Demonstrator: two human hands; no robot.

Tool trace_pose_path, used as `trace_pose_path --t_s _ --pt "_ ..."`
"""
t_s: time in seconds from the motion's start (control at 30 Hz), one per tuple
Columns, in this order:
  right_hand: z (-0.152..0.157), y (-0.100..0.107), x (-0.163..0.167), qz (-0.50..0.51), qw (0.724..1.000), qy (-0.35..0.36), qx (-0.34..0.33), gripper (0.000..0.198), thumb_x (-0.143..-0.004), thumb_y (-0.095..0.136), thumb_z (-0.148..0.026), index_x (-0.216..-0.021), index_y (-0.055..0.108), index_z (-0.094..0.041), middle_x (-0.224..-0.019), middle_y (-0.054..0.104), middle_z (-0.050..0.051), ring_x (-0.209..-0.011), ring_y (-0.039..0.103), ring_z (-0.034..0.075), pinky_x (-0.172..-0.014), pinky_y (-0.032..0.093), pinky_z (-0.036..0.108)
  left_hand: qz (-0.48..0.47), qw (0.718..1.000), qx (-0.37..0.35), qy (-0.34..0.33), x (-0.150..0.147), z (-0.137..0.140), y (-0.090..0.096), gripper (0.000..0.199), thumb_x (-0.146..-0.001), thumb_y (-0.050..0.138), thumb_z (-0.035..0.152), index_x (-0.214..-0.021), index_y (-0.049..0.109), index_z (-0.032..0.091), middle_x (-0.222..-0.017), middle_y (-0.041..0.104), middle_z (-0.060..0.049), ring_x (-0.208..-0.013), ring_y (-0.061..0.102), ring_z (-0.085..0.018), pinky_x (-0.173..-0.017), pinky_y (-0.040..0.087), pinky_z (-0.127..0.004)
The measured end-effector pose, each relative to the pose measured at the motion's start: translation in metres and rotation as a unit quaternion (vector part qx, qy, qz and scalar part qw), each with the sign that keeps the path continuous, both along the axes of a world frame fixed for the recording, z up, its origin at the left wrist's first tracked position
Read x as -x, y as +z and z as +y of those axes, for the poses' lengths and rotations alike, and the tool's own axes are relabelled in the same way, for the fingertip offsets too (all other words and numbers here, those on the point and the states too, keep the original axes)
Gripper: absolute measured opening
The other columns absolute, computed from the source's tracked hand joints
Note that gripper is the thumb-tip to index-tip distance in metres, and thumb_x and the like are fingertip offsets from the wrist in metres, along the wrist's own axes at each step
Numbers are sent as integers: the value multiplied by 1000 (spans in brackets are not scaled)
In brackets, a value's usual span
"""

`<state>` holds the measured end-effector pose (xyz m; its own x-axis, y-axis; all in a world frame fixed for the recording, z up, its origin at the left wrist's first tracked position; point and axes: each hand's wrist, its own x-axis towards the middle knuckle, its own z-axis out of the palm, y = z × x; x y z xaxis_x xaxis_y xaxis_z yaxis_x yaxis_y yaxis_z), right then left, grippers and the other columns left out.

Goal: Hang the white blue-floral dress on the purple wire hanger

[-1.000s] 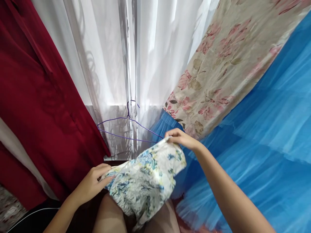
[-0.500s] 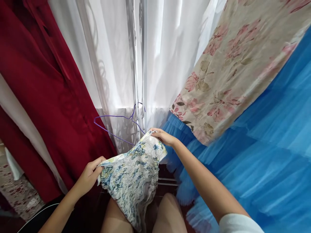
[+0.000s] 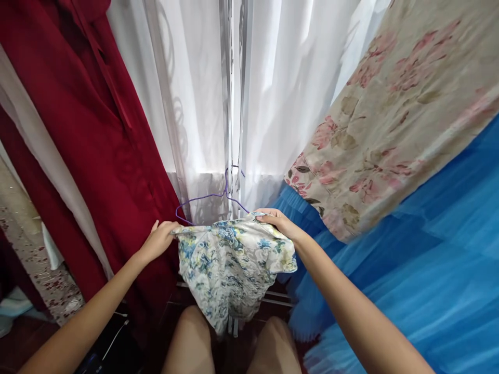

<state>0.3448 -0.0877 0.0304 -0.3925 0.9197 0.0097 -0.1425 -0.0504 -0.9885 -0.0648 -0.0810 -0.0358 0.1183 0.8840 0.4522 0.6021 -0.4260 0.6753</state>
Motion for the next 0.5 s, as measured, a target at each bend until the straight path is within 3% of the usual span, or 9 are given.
trace_pose_path --t_s 0.13,0.23,0.37,0.43,0.5 --pt "-6 6 2 -1 1000 -8 6 29 -71 79 -31 -92 74 -13 -79 76 7 -64 70 20 -60 52 28 -39 999 -27 6 -10 44 34 18 -73 50 13 -82 62 23 -101 67 -6 -108 55 -26 -111 28 -50" --pt "-8 5 0 15 999 3 35 30 -72 77 -29 -98 73 -13 -86 77 9 -71 72 23 -66 55 31 -84 996 -19 -20 -26 65 55 20 -80 44 20 -94 58 21 -96 67 -5 -92 60 -22 -92 46 -38" --pt "-8 -9 -2 20 997 -6 69 29 -77 71 -39 -95 73 -16 -88 77 10 -77 73 27 -76 57 41 -114 992 16 -49 -44 71 69 36 -80 53 27 -116 48 22 -89 66 -2 -76 60 -18 -78 48 -32" --pt "-5 -21 1 -9 998 -34 58 31 -82 66 -46 -90 73 -16 -84 76 10 -78 73 30 -78 57 46 -94 995 -20 -25 -53 69 72 39 -76 60 25 -113 49 21 -92 64 -3 -79 59 -17 -79 46 -31" --pt "-2 -34 5 -35 995 -88 11 31 -86 63 -45 -88 72 -16 -85 75 10 -79 72 29 -77 57 45 -67 995 -78 -12 -64 66 75 24 -76 61 27 -99 55 19 -90 62 -3 -83 58 -17 -80 45 -29"
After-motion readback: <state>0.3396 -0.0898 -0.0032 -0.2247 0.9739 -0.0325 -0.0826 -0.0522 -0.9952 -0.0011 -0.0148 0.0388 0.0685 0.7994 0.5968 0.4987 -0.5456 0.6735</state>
